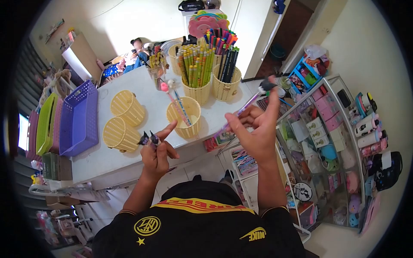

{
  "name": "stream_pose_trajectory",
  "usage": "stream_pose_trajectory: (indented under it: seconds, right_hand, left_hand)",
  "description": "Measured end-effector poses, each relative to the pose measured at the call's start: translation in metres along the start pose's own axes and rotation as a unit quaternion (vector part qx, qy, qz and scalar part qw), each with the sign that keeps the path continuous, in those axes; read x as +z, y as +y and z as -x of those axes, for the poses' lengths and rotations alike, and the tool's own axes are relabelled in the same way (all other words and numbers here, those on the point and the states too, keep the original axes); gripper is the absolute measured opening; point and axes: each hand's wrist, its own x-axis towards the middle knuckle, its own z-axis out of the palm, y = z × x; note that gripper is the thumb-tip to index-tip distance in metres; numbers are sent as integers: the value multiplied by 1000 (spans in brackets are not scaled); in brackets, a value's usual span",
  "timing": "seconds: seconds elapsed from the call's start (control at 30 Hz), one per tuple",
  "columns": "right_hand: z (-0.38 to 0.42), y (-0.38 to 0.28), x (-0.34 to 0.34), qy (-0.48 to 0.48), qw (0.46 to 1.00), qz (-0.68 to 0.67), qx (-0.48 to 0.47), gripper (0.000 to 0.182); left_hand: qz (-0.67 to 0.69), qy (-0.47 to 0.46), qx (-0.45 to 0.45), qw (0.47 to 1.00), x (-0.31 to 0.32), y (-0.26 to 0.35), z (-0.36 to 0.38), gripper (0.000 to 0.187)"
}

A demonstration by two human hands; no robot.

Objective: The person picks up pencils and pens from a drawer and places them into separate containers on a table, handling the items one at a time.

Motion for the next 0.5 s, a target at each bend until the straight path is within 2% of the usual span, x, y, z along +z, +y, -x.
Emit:
stream_pose_trajectory:
  seconds: [0.07,0.2,0.3,0.33,0.37,0.43,0.47,0.5]
  right_hand:
    - [-14,-17,16,27,996,2,-89,97]
    - [-35,-11,40,-19,992,11,-122,94]
    - [-42,14,59,-41,989,31,-140,88]
    - [-41,22,64,-40,990,12,-138,73]
    - [-42,31,64,-44,989,14,-139,73]
    - [-42,38,66,-80,989,46,-117,57]
    - [-38,37,68,-59,988,84,-118,42]
    - [-39,32,69,-63,988,84,-116,42]
  left_hand:
    - [-22,-4,-5,1000,-5,-1,-3,33]
    - [-82,-22,-6,996,-7,-9,-7,32]
    - [-84,-2,-12,996,-9,-8,-9,31]
    - [-83,2,-12,996,-12,-8,-9,31]
    - [-80,0,-23,997,-16,-9,-10,31]
    - [-78,2,-36,996,-21,-10,-11,31]
    - [-57,9,-50,997,-22,-11,-11,32]
    - [-37,15,-65,997,-23,-11,-11,32]
